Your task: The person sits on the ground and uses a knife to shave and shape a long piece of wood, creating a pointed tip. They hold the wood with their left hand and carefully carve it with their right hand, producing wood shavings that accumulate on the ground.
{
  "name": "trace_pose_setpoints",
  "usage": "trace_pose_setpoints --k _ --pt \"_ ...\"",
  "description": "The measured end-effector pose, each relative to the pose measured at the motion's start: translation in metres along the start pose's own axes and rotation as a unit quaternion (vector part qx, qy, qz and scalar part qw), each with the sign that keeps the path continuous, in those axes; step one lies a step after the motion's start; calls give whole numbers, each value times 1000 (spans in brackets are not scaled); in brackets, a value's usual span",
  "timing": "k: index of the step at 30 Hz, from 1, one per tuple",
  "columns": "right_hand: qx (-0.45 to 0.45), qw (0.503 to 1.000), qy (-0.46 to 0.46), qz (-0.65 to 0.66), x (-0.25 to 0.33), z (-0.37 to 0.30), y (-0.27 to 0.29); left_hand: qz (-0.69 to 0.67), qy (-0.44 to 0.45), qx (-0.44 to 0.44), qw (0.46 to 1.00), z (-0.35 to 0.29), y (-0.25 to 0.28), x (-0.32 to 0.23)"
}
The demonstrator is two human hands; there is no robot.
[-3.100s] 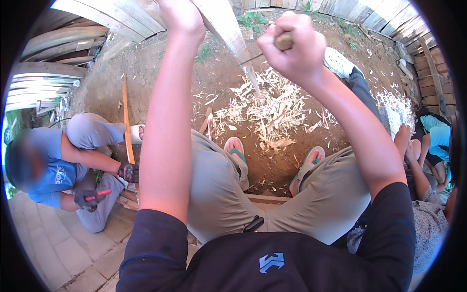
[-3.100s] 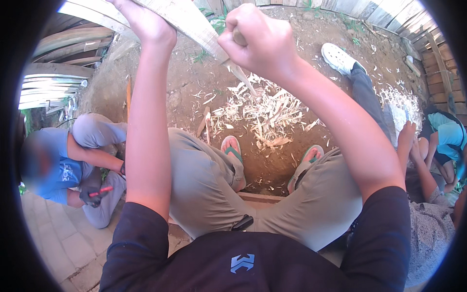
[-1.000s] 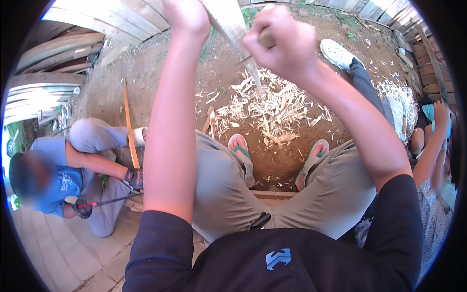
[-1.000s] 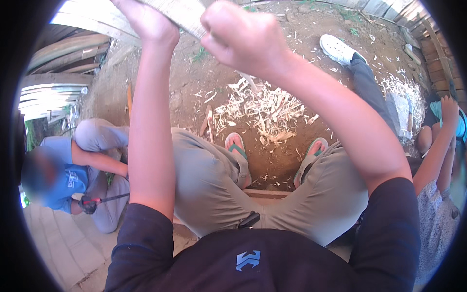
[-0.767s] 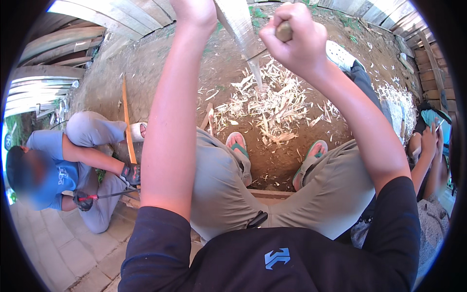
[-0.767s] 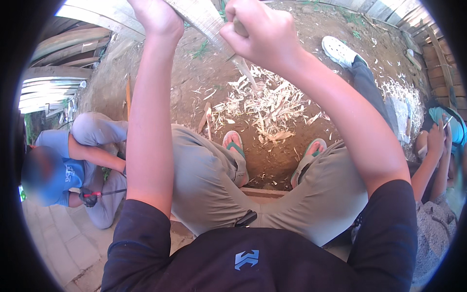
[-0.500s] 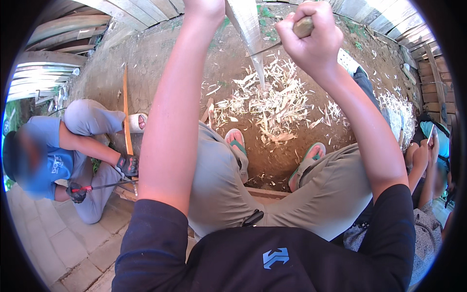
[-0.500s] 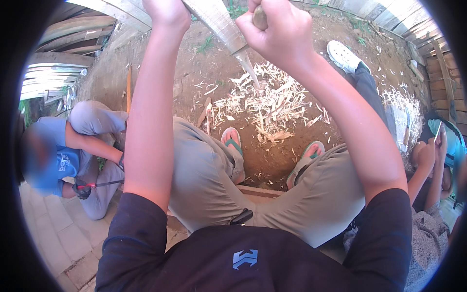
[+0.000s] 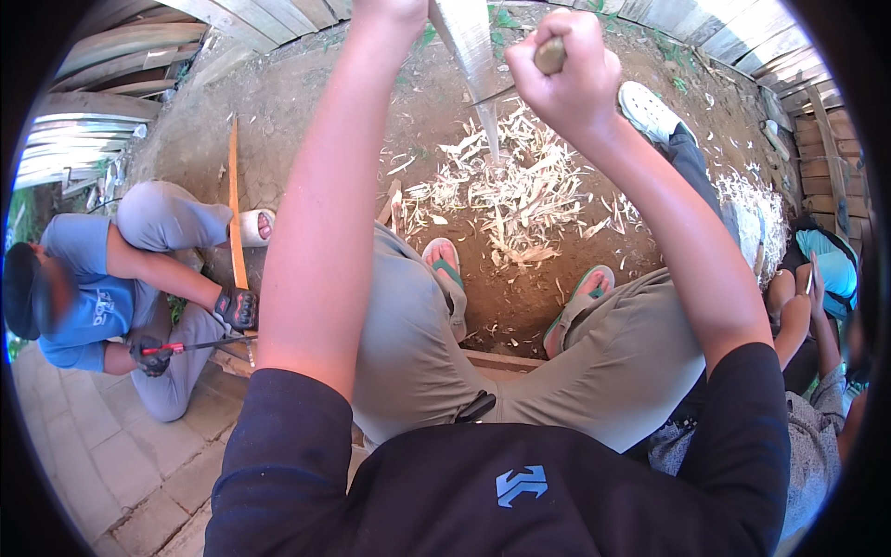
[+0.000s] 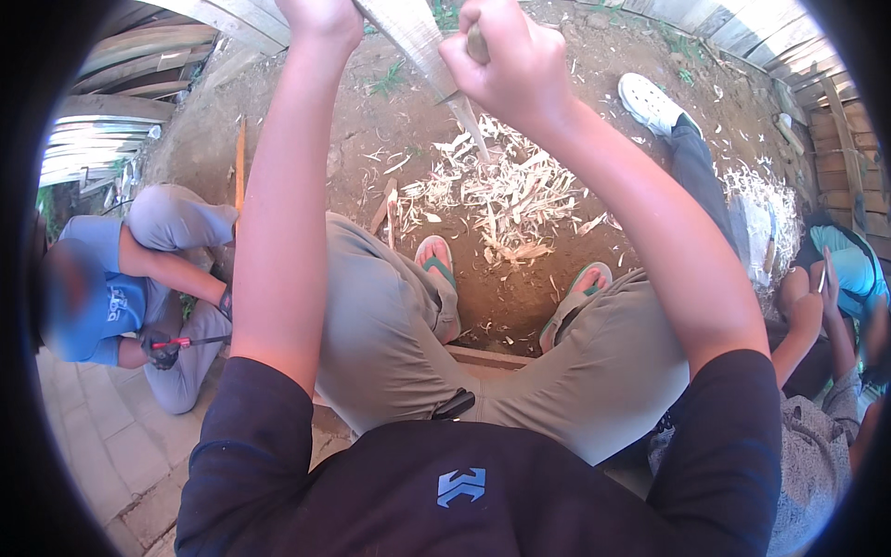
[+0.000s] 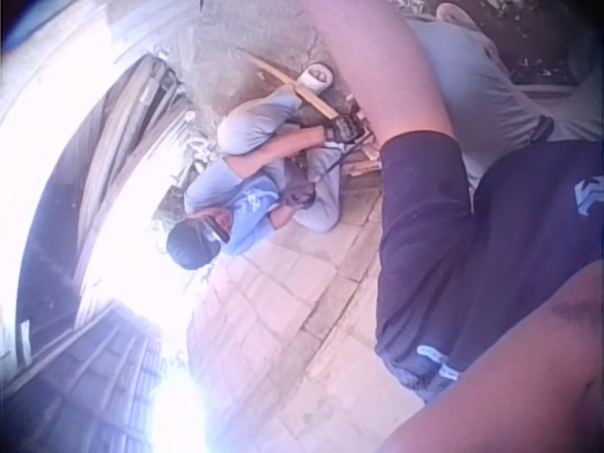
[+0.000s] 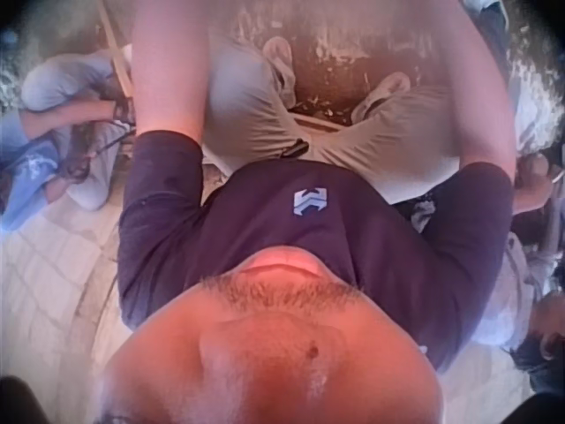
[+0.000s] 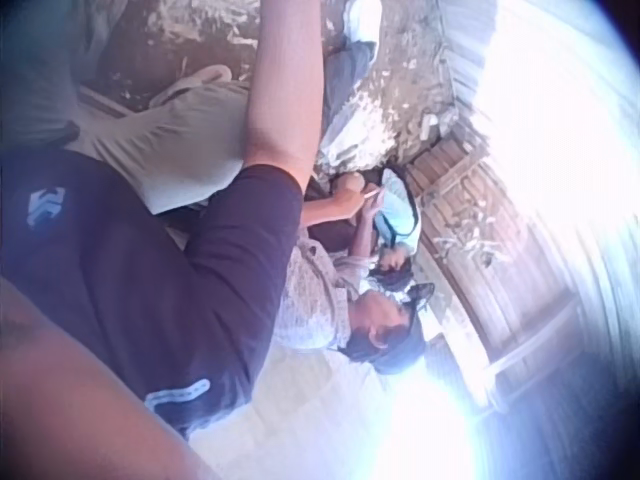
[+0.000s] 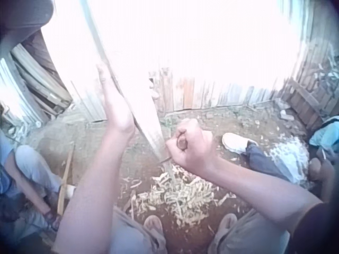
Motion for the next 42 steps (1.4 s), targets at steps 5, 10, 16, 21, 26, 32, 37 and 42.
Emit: trace_pose_setpoints --k 5,10,16,21,26,32,37,42 --pt "-53 998 2 -23 1 8 6 -9 2 -19 1000 -2 0 2" --pt "10 1000 -15 0 -5 3 0 -2 -27 -5 1000 5 2 0" --pt "9 1000 -11 -1 -7 2 -4 -17 -7 0 1000 0 7 -3" --pt "26 999 -28 -1 -3 -2 -7 -17 -36 -16 999 8 13 -3" --pt "-13 996 71 -44 -13 -19 -12 4 37 55 998 4 12 7" --pt "-16 998 -52 -30 -23 -31 -7 -15 6 -68 998 9 20 -3" --pt "117 958 -257 -44 -32 -28 10 -48 -11 -25 998 5 41 -9" --pt "297 914 -275 22 -48 -16 34 -35 -23 -73 996 -1 45 -12"
Point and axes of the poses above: each hand's wrist, its own z-axis towards the middle knuckle, its own y-axis out of the back of the hand, x = y × z, the point moved 3 cm from there along z, towards the middle knuckle, and after that the axes turned 15 degrees about y, right-handed, at the moved point
